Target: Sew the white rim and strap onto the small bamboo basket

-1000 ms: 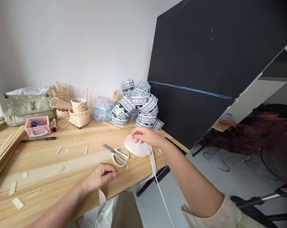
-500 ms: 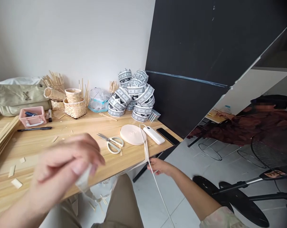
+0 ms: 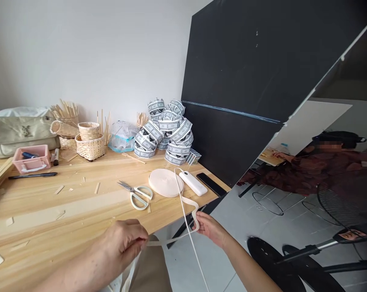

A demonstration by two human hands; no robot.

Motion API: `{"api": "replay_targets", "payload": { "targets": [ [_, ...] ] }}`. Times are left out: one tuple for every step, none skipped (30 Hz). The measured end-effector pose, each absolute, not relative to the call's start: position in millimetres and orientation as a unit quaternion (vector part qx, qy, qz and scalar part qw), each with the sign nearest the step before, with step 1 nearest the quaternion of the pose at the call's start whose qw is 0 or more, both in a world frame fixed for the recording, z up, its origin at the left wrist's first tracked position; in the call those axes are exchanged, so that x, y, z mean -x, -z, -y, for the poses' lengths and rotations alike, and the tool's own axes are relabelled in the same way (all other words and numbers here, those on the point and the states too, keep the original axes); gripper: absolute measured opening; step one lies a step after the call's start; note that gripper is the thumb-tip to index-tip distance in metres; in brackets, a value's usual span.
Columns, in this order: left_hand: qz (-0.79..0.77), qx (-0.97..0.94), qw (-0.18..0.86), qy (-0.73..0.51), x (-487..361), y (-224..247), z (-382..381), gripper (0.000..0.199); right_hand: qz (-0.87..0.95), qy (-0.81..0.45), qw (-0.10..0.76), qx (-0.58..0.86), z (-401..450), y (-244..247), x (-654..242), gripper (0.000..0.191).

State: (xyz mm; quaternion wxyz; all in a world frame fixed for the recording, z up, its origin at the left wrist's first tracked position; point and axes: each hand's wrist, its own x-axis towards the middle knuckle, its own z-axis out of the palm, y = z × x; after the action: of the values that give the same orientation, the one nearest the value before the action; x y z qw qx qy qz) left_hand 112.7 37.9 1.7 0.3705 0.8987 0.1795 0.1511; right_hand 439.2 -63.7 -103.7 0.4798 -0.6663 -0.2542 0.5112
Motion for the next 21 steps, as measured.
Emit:
{"api": "replay_targets", "payload": {
  "targets": [
    [-0.183, -0.903, 0.359, -0.153, -114, -1, -39, 0.021, 0.248, -0.504, 0.483, 0.672, 63, 101, -440, 0.02],
    [-0.189, -0.904, 0.351, -0.152, -116, 0, -40, 0.021, 0.242, -0.504, 0.482, 0.675, 61, 101, -439, 0.019],
    [-0.198, -0.901, 0.357, -0.146, -119, 4, -41, 0.021, 0.237, -0.512, 0.476, 0.675, 60, 101, -436, 0.019],
    [-0.207, -0.893, 0.375, -0.135, -123, 10, -41, 0.021, 0.232, -0.527, 0.466, 0.672, 59, 103, -430, 0.019],
    [-0.216, -0.88, 0.406, -0.12, -128, 20, -40, 0.021, 0.226, -0.547, 0.455, 0.666, 57, 106, -423, 0.019],
    [-0.227, -0.859, 0.447, -0.108, -133, 33, -37, 0.022, 0.219, -0.568, 0.445, 0.657, 56, 110, -415, 0.02],
    [-0.236, -0.845, 0.47, -0.097, -138, 48, -34, 0.022, 0.211, -0.587, 0.44, 0.646, 55, 114, -407, 0.021],
    [-0.255, -0.837, 0.474, -0.094, -145, 65, -30, 0.023, 0.204, -0.604, 0.439, 0.633, 55, 119, -400, 0.022],
    [-0.279, -0.831, 0.466, -0.116, -152, 82, -26, 0.027, 0.198, -0.617, 0.444, 0.619, 54, 124, -394, 0.023],
    [-0.285, -0.826, 0.47, -0.122, -159, 98, -21, 0.035, 0.193, -0.627, 0.452, 0.604, 53, 129, -389, 0.024],
    [-0.282, -0.822, 0.478, -0.127, -168, 112, -16, 0.046, 0.19, -0.634, 0.462, 0.59, 51, 133, -385, 0.025],
    [-0.284, -0.814, 0.489, -0.132, -177, 125, -12, 0.055, 0.186, -0.638, 0.472, 0.579, 50, 137, -383, 0.026],
    [-0.293, -0.803, 0.503, -0.128, -186, 134, -8, 0.063, 0.183, -0.64, 0.481, 0.57, 48, 140, -382, 0.027],
    [-0.298, -0.791, 0.521, -0.12, -196, 142, -5, 0.068, 0.179, -0.641, 0.489, 0.564, 47, 143, -382, 0.027],
    [-0.307, -0.778, 0.537, -0.109, -205, 147, -3, 0.072, 0.175, -0.641, 0.494, 0.561, 45, 145, -383, 0.027],
    [-0.311, -0.769, 0.55, -0.097, -213, 150, -2, 0.075, 0.172, -0.641, 0.498, 0.558, 45, 147, -384, 0.027],
    [-0.312, -0.759, 0.565, -0.083, -220, 152, -2, 0.078, 0.169, -0.641, 0.501, 0.557, 44, 149, -385, 0.027],
    [-0.31, -0.75, 0.581, -0.066, -224, 154, -2, 0.079, 0.168, -0.641, 0.503, 0.556, 44, 150, -387, 0.026],
    [-0.303, -0.741, 0.597, -0.045, -227, 156, -4, 0.077, 0.166, -0.64, 0.505, 0.555, 45, 151, -389, 0.026],
    [-0.294, -0.734, 0.612, -0.021, -227, 156, -5, 0.072, 0.165, -0.639, 0.507, 0.554, 46, 152, -392, 0.025],
    [-0.284, -0.728, 0.624, 0.004, -225, 157, -7, 0.063, 0.165, -0.638, 0.508, 0.554, 47, 152, -396, 0.026]
  ]
}}
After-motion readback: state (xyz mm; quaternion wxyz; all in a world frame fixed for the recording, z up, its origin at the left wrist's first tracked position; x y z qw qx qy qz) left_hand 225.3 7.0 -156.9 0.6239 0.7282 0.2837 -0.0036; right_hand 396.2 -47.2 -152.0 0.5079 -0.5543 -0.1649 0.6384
